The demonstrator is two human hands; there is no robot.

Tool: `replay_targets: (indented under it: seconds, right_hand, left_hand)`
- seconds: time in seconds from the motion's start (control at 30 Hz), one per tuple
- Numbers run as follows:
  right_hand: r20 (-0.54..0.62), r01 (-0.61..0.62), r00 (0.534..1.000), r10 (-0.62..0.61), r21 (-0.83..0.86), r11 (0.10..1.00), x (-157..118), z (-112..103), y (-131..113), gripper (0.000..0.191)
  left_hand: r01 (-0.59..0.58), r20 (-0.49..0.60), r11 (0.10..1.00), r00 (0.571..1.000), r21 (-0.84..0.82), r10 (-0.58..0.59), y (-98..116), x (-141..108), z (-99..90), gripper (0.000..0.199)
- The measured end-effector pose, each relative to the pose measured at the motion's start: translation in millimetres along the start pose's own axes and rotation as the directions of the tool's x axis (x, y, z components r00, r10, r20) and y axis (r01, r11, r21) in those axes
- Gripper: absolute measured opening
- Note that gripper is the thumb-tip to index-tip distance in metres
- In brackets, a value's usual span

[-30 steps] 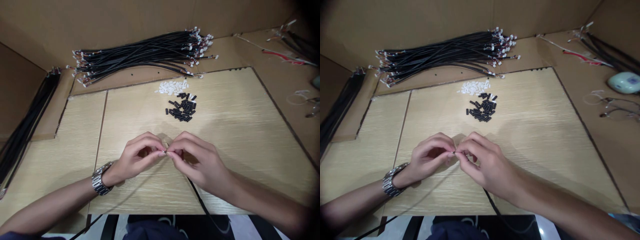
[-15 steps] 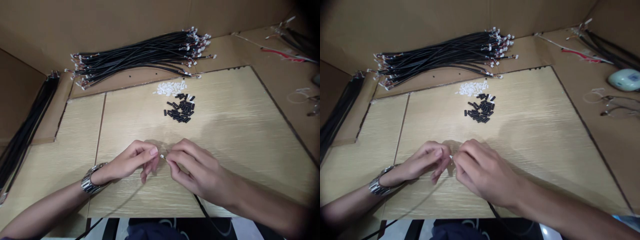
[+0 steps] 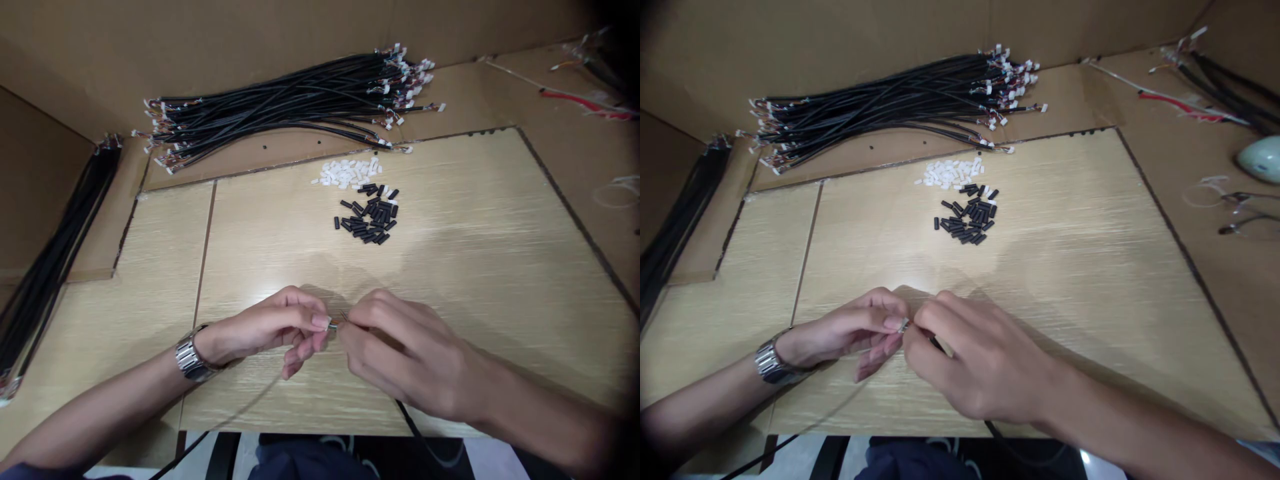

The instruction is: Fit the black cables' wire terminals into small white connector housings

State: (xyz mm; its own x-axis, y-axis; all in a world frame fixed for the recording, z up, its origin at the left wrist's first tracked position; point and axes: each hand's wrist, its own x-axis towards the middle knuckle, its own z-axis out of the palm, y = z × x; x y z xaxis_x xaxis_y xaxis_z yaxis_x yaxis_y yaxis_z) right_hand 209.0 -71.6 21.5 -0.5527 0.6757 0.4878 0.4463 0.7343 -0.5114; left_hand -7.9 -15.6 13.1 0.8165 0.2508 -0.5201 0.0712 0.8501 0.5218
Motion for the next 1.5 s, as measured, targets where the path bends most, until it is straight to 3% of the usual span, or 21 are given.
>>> replay_targets:
  seconds: [0.13,0.33,0.5,0.63,0.8,0.93,1.1,1.3,1.5]
  right_hand:
    - [0.073,0.026,0.997,-0.026,-0.004,1.0,0,-6,-1,0.017]
    - [0.018,0.098,0.995,-0.098,0.006,0.995,-3,-8,-3,0.016]
    - [0.047,0.162,0.985,-0.163,0.019,0.987,-4,-9,-7,0.014]
    - [0.06,0.017,0.998,-0.024,0.115,0.993,-3,-10,-7,0.011]
    - [0.078,-0.167,0.985,0.152,0.245,0.955,-1,-7,-7,0.015]
    - [0.15,-0.34,0.941,0.305,0.395,0.854,3,-7,-10,0.014]
    - [0.183,-0.467,0.881,0.436,0.473,0.747,6,-9,-12,0.014]
    - [0.345,-0.606,0.795,0.498,0.44,0.663,9,-13,-9,0.015]
    - [0.377,-0.628,0.778,0.502,0.449,0.636,8,-13,-5,0.016]
  left_hand:
    - [-0.06,0.019,0.998,0.998,-0.023,0.061,-5,1,0.6,0.017]
    - [-0.076,0.062,0.996,0.995,0.052,0.073,-6,-1,1.9,0.019]
    - [-0.112,0.096,0.988,0.99,0.11,0.102,-5,-3,1.1,0.021]
    - [-0.141,0.116,0.982,0.985,0.127,0.127,-6,-3,-0.5,0.02]
    - [-0.167,0.063,0.967,0.986,0.191,0.157,-6,-5,0.8,0.021]
    - [-0.182,0.061,0.95,0.983,0.254,0.172,-5,-6,1.0,0.022]
    - [-0.189,0.043,0.933,0.982,0.306,0.185,-5,-7,2.4,0.024]
    - [-0.225,0.058,0.911,0.974,0.347,0.219,-5,-5,3.4,0.022]
    - [-0.24,0.081,0.877,0.971,0.417,0.227,-5,-5,2.5,0.025]
